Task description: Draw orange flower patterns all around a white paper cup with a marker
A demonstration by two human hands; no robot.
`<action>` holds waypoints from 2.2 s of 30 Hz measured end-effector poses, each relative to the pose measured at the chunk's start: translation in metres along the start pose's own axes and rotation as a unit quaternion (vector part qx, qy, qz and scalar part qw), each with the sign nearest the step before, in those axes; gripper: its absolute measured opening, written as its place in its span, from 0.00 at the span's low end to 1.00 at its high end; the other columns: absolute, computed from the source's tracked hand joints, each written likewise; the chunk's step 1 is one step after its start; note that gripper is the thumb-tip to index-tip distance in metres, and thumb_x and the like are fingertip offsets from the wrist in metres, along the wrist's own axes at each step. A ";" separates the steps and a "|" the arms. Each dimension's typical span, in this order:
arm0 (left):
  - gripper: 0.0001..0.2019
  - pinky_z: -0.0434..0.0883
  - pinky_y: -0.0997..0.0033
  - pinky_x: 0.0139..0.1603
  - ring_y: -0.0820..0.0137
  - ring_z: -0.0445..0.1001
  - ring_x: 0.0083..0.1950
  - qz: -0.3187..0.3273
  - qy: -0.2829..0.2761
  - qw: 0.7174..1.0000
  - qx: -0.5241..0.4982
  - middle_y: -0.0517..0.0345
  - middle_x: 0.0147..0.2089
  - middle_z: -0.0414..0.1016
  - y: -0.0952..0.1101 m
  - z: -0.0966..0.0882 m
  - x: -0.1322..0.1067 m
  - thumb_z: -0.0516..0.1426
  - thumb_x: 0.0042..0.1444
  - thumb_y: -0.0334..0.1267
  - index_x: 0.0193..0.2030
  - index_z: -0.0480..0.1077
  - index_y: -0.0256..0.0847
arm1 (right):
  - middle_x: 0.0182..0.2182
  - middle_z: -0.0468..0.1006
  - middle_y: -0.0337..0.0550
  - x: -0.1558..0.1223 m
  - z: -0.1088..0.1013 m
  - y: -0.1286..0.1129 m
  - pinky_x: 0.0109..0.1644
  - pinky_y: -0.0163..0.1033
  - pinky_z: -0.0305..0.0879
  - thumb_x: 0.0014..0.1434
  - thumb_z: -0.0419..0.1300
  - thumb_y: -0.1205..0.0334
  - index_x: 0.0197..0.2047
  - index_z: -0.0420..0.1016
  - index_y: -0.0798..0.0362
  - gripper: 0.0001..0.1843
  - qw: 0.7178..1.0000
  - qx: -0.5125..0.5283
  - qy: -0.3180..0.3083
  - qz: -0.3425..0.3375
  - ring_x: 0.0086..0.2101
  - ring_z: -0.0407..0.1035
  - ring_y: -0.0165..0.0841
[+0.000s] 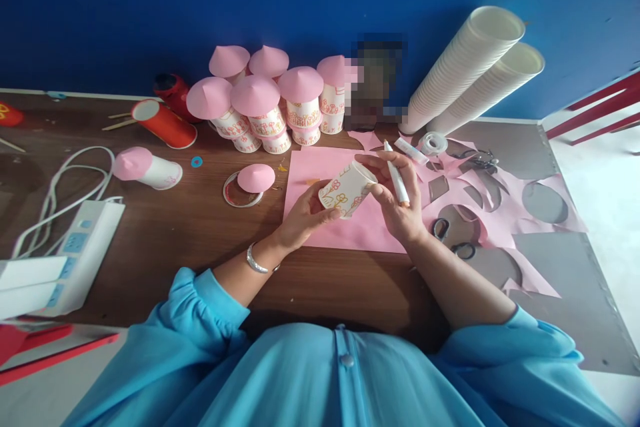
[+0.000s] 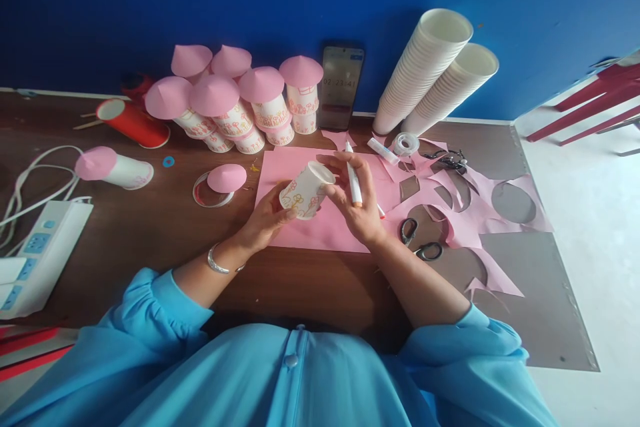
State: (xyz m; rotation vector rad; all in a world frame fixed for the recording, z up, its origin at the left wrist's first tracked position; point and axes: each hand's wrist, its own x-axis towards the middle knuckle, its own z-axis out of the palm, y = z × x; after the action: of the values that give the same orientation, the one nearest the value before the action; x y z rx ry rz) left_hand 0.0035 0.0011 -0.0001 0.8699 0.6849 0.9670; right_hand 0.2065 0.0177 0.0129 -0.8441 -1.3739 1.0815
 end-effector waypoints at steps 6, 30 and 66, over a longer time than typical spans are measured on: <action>0.35 0.79 0.42 0.59 0.52 0.83 0.55 0.030 0.010 0.999 -0.015 0.49 0.54 0.82 -0.001 -0.004 0.003 0.74 0.46 0.53 0.58 0.70 0.46 | 0.60 0.78 0.46 0.001 -0.001 0.002 0.59 0.58 0.78 0.69 0.62 0.44 0.61 0.64 0.38 0.22 0.997 -0.069 0.040 -0.022 0.57 0.77 0.43; 0.37 0.76 0.46 0.63 0.57 0.82 0.56 0.079 0.061 0.993 0.059 0.48 0.56 0.80 -0.009 -0.012 0.005 0.75 0.46 0.49 0.61 0.67 0.45 | 0.58 0.78 0.48 -0.007 0.002 0.007 0.54 0.56 0.79 0.68 0.65 0.55 0.63 0.67 0.40 0.22 0.977 -0.200 -0.012 -0.074 0.53 0.78 0.43; 0.36 0.78 0.55 0.52 0.61 0.79 0.49 0.162 0.142 0.941 0.263 0.51 0.51 0.76 -0.002 -0.006 0.005 0.74 0.47 0.53 0.56 0.63 0.44 | 0.58 0.78 0.48 -0.009 0.000 0.021 0.51 0.56 0.80 0.67 0.65 0.57 0.63 0.67 0.40 0.24 0.967 -0.242 -0.027 -0.071 0.51 0.78 0.43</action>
State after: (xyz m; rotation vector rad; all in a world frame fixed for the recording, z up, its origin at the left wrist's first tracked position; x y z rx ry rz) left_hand 0.0013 0.0067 -0.0054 1.3575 1.1014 1.2446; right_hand 0.2057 0.0166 -0.0101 -1.0504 -1.7515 0.6682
